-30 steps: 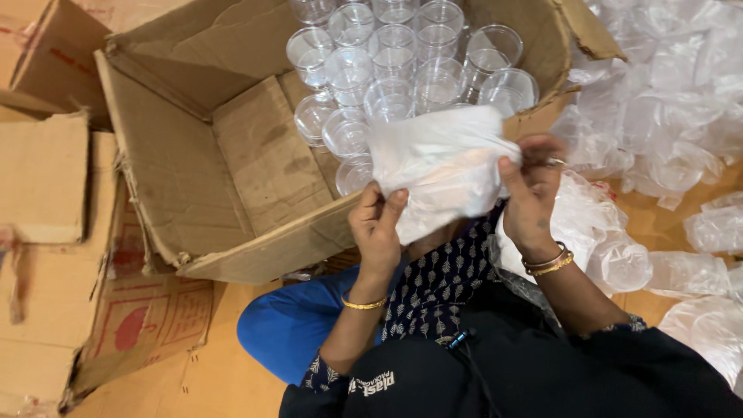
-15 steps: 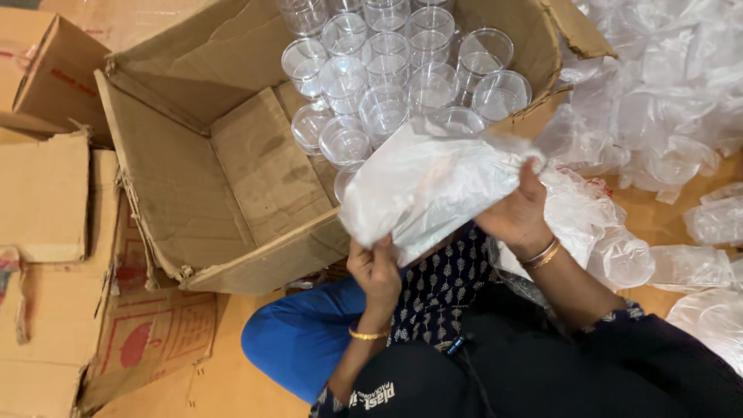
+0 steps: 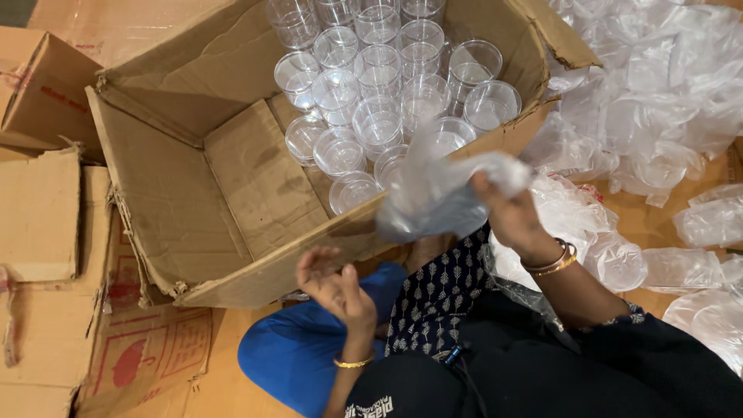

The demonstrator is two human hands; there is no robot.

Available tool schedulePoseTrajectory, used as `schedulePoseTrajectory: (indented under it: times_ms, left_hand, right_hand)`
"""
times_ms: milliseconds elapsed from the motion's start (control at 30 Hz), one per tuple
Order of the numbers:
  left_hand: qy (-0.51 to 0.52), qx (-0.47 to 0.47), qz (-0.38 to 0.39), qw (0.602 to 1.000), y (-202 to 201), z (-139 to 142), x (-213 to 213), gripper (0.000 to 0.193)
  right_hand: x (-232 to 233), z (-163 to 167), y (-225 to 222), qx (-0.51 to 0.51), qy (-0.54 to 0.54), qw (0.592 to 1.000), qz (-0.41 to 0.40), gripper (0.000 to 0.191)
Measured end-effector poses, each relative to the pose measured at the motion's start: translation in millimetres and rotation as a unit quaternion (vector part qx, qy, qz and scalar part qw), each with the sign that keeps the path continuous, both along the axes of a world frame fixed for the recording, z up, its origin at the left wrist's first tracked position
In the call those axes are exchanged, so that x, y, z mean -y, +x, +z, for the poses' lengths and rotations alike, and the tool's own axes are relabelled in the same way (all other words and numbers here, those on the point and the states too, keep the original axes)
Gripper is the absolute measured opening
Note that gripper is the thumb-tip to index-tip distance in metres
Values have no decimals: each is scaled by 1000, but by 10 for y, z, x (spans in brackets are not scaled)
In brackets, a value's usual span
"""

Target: The person sits on the floor with a cardboard box of clear plastic cups. They take plastic bags one at a time, open each bag, place a cup inside, and put the filled bag back into the box, repeating this for the whole episode.

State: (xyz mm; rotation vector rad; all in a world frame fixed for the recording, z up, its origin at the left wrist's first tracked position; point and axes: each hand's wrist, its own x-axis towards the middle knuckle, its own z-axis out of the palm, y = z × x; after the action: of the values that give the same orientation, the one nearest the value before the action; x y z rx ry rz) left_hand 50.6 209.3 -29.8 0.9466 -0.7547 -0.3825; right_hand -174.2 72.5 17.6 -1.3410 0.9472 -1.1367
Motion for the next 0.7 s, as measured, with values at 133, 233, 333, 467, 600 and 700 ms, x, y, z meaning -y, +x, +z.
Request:
schedulePoseTrajectory:
  times_ms: [133,233,333,467,600,700]
  left_hand:
    - [4,209,-116,971,110,386,65,93]
    - [62,106,-358,926,212,391,133,85]
    - [142,64,-363,919,196,246,203,39]
    - [232,106,-156,954,-81,197,161,20]
    - [-52,469,-132,872,-407,428,126,17]
    - [64,439,-53,895,-182,610,376,17]
  right_hand:
    - [-187,158,86,-142,-75,947,277,36]
    - [-279,310,162,-134,-70,911,383,42]
    - [-311,307,167,-184,-19,915,359,41]
    - [-331,-27,106,-101,-26,967,232,33]
    - [-463,-488,338,-199,-96,973,64,28]
    - [-742,-668,529,-145,-264,949,94,26]
